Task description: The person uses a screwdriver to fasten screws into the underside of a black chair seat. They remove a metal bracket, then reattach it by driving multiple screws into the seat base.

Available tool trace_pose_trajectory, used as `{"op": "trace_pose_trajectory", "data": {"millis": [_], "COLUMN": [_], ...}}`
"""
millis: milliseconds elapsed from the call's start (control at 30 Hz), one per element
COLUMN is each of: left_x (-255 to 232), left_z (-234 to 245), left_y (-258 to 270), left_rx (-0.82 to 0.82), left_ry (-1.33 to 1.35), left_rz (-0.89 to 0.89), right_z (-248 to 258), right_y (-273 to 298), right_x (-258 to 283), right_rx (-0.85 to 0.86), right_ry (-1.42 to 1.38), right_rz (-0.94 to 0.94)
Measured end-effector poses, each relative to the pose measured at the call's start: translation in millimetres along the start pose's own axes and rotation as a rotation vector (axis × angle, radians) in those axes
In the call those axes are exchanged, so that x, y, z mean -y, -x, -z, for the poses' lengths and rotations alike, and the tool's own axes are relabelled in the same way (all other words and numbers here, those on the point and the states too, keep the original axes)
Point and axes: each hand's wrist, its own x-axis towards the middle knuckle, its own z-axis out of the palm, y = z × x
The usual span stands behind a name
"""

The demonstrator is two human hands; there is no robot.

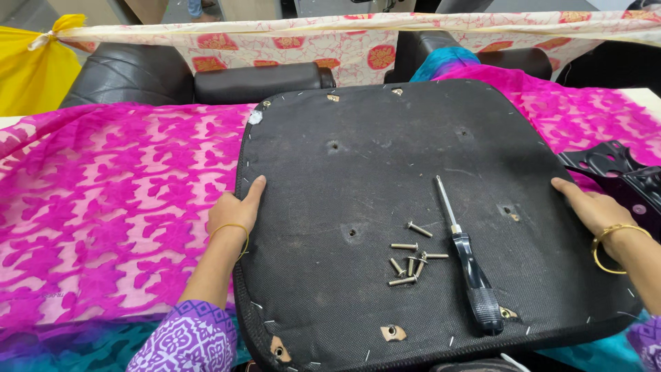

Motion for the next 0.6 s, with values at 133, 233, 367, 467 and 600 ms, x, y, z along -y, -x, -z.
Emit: {"op": "trace_pose_trajectory", "data": {"millis": [133,233,367,467,600], "left_x": [-8,-16,-21,-24,-29], "left_z": [5,10,21,30,37], "left_y": [0,4,16,34,69], "left_rx": [0.048,0.036,-0.007,-0.048,-0.118], "left_ry": [0.025,0.038,0.159,0.231,0.325], "left_rz": [0.082,0.079,0.116,0.146,0.227], "right_z": [0,-1,11,21,22], "right_y": [-7,-2,-6,-29,-66], "right_x": [11,17,32,50,85], "right_rx": [0.008,-0.034,-0.084,-0.117,-0.064], "right_ry": [-0.030,-0.045,-0.034,-0.091,-0.256], "right_rz": [-0.067,-0.117,-0.101,-0.031,-0.025]}}
